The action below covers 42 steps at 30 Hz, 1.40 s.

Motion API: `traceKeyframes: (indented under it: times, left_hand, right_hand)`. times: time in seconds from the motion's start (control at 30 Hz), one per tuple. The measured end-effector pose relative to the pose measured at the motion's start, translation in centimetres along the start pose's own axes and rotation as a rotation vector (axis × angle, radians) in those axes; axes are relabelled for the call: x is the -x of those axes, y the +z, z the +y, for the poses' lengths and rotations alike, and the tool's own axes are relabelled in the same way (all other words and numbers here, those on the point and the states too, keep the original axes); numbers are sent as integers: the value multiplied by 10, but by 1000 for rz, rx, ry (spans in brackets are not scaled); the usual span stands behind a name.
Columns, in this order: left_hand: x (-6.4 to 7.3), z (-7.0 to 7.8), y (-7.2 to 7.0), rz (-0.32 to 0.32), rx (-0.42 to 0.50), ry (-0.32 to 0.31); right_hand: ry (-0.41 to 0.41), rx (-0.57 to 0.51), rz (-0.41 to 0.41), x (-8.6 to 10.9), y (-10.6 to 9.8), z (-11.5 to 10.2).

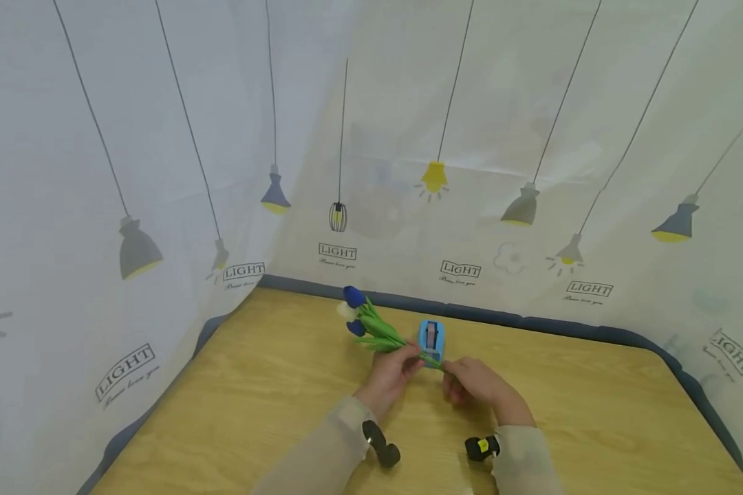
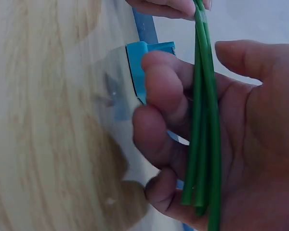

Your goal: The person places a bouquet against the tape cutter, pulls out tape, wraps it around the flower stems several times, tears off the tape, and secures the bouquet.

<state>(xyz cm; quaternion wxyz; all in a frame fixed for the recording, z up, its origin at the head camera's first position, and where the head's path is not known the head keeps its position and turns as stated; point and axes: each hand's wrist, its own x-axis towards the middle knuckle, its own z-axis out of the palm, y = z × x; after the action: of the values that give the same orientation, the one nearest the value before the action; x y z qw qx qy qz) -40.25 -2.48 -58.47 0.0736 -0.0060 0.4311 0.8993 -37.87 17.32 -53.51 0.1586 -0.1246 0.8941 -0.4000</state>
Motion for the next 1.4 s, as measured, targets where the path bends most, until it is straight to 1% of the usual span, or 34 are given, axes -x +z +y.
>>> traceKeyframes:
  times: [0.1, 0.17, 0.37, 0.5, 0.57, 0.67, 0.73, 0.83, 0.97, 1.07, 1.17, 1.4]
  left_hand:
    - [-2, 1, 0, -10, -13, 3]
    - [-2, 1, 0, -8, -10, -7]
    - [-4, 0, -2, -9, -4, -18]
    - [-4, 2, 1, -16, -10, -9]
    - [-3, 4, 3, -20, -12, -5]
    - [-3, 5, 5, -18, -8, -2]
    - [-2, 6, 5, -16, -7, 3]
    - [0, 6, 4, -10, -7, 7]
    - [1, 3, 1, -13, -2, -3]
    - [1, 2, -1, -19, 9, -13]
    - [0, 1, -2, -16, 9, -15]
    - [-3, 4, -4, 8, 42, -3]
  right_hand:
    - [-10, -99, -36, 0, -2, 1]
    - [-10, -135, -58, 0, -3, 3]
    - [-33, -152, -149, -3, -3, 7]
    - [-75, -141, -172, -5, -6, 11]
    - [-98, -125, -159, -6, -8, 13]
    - [-119, -90, -115, -8, -9, 13]
    - [-143, -48, -73, -9, -9, 11]
    - [-162, 48, 3, -9, -6, 6]
    - [-137, 138, 89, -8, -2, 2]
    - [-118, 158, 130, -9, 0, 2]
    - [-121, 162, 143, -10, 1, 3]
    - [-122, 174, 128, -10, 1, -2]
